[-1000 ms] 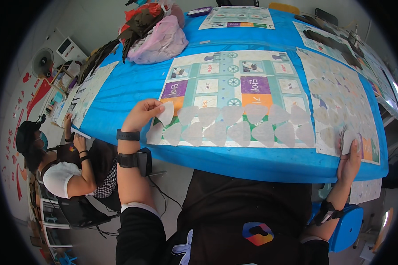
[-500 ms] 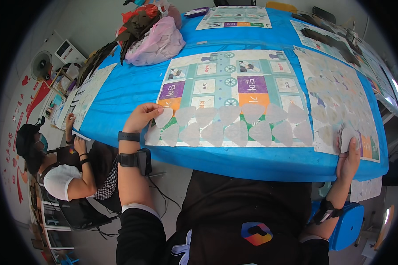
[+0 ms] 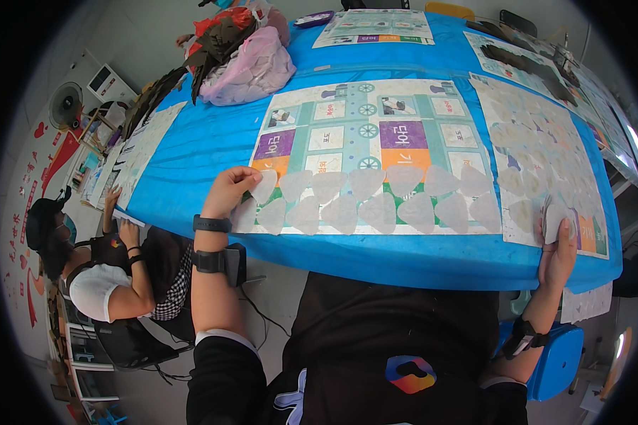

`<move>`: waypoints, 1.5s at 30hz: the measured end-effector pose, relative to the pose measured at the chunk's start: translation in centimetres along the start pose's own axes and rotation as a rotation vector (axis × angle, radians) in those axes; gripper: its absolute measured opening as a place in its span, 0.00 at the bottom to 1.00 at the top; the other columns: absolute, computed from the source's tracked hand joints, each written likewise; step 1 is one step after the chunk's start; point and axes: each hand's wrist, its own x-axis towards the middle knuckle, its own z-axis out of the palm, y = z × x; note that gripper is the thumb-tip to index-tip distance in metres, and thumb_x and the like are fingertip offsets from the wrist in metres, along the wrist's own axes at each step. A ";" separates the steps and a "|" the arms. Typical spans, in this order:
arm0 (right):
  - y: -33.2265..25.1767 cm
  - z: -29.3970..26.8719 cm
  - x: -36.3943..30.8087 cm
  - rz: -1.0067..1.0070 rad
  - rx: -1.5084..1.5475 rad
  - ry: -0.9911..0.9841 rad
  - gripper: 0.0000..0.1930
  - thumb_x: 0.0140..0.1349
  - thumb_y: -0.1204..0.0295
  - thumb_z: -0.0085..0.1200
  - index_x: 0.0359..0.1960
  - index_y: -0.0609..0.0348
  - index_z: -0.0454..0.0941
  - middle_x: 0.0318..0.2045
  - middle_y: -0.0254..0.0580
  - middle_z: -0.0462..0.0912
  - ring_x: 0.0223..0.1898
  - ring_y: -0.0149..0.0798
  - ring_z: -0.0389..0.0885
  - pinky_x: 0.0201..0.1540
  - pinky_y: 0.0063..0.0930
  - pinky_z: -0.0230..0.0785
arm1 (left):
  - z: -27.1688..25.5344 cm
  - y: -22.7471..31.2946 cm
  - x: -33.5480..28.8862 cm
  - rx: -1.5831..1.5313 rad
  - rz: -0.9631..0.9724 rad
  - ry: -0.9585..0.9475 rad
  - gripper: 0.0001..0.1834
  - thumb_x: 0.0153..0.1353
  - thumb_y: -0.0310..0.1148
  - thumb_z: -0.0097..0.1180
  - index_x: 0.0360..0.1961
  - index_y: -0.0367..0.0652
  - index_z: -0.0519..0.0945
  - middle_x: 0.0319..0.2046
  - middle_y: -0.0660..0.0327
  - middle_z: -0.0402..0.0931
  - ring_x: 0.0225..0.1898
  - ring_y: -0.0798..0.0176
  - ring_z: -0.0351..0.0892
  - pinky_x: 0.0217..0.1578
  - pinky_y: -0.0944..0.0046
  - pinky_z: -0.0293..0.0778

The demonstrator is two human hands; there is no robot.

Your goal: The worker is sorting and placing small shoe-upper components onto a labeled template board.

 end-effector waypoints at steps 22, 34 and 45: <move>0.1 -0.4 -0.1 0.027 -0.005 -0.030 0.20 0.64 0.66 0.45 0.53 0.68 0.62 0.49 0.49 0.71 0.49 0.40 0.73 0.47 0.32 0.72 | 2.0 1.5 -2.0 0.454 0.118 0.107 0.07 0.53 0.26 0.58 0.33 0.34 0.78 0.25 0.61 0.77 0.27 0.69 0.74 0.30 0.72 0.70; 2.3 -2.5 0.5 -0.212 -1.319 -0.176 0.22 0.60 0.71 0.39 0.58 0.60 0.62 0.56 0.54 0.66 0.60 0.51 0.59 0.64 0.39 0.46 | 2.7 1.1 -4.6 1.255 0.564 -0.131 0.28 0.62 0.41 0.37 0.59 0.35 0.60 0.60 0.46 0.58 0.62 0.47 0.54 0.62 0.54 0.47; 0.3 0.4 -0.6 0.070 0.037 -0.129 0.20 0.65 0.61 0.44 0.52 0.63 0.65 0.44 0.40 0.74 0.44 0.32 0.73 0.44 0.26 0.68 | 5.9 3.0 -5.8 1.396 0.131 -0.054 0.27 0.67 0.45 0.25 0.63 0.47 0.57 0.65 0.56 0.48 0.66 0.47 0.44 0.64 0.50 0.32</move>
